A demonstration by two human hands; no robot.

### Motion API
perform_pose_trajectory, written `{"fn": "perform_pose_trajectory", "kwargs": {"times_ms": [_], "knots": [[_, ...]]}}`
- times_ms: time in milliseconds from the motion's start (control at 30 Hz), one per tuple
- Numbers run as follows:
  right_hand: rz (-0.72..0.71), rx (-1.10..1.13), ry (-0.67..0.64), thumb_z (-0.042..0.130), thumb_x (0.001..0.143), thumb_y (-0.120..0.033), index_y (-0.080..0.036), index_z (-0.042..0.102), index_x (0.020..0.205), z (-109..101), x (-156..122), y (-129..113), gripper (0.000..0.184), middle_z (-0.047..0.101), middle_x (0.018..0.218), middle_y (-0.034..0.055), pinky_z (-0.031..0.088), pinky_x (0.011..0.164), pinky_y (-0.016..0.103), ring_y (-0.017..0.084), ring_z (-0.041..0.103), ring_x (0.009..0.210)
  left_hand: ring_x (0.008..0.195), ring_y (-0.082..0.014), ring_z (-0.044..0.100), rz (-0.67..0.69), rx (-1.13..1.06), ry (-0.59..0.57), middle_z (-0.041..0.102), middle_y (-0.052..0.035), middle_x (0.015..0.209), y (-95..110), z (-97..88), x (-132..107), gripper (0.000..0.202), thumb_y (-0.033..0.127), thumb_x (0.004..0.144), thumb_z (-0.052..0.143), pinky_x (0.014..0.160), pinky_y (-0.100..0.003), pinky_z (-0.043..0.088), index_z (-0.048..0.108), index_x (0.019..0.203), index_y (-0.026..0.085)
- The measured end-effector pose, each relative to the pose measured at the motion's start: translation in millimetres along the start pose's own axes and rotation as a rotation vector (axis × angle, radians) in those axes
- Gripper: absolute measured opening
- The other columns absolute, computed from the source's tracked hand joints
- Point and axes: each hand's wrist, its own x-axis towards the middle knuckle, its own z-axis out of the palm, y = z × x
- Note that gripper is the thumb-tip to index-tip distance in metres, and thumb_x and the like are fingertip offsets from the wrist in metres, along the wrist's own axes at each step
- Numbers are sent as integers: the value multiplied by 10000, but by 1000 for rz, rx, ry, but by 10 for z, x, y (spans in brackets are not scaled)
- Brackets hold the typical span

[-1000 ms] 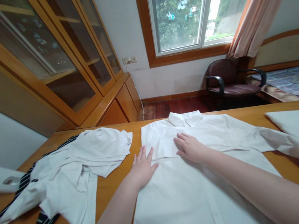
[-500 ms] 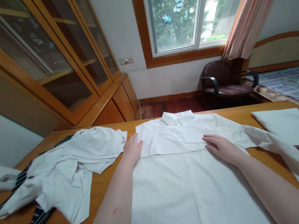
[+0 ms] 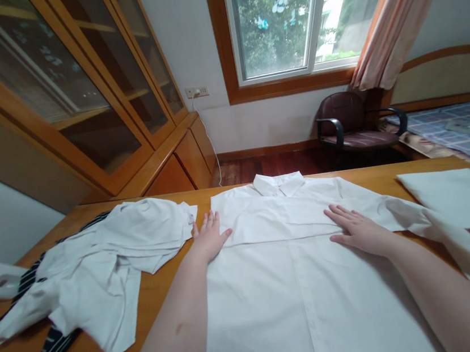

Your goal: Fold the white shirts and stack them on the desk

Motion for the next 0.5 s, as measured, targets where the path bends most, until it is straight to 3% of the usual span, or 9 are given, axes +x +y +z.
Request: {"fn": "perform_pose_trajectory", "kwargs": {"times_ms": [100, 200, 367, 500], "knots": [[-82, 22, 82, 489, 836, -416, -215, 510, 1329, -64, -9, 20, 533, 430, 1420, 96, 341, 1052, 423, 269, 407, 1295, 1421, -273, 29, -14, -9, 0, 65, -117, 1539, 7, 12, 2, 731, 533, 896, 233, 1096, -585, 7, 138, 1481, 106], [-142, 23, 156, 442, 816, -200, -243, 694, 1048, -145, -23, -22, 345, 663, 1146, 52, 453, 928, 346, 217, 612, 1037, 1421, -277, 36, -13, -14, -1, 72, -125, 1538, 9, 17, 6, 731, 529, 898, 231, 1094, -592, 23, 138, 1480, 97], [-135, 6, 271, 430, 774, -122, -257, 719, 920, -196, -37, -34, 351, 715, 969, 20, 488, 833, 314, 189, 649, 885, 1420, -281, 53, -8, -21, 6, 71, -128, 1538, -2, 16, 11, 726, 526, 894, 248, 1092, -594, 36, 150, 1479, 109], [-86, 5, 260, 451, 758, -138, -259, 726, 850, -181, -44, 8, 313, 722, 914, 15, 495, 806, 303, 184, 657, 844, 1421, -274, 48, -18, -13, -9, 74, -118, 1540, -2, 4, 12, 749, 541, 882, 266, 1097, -585, 24, 136, 1482, 113]]}}
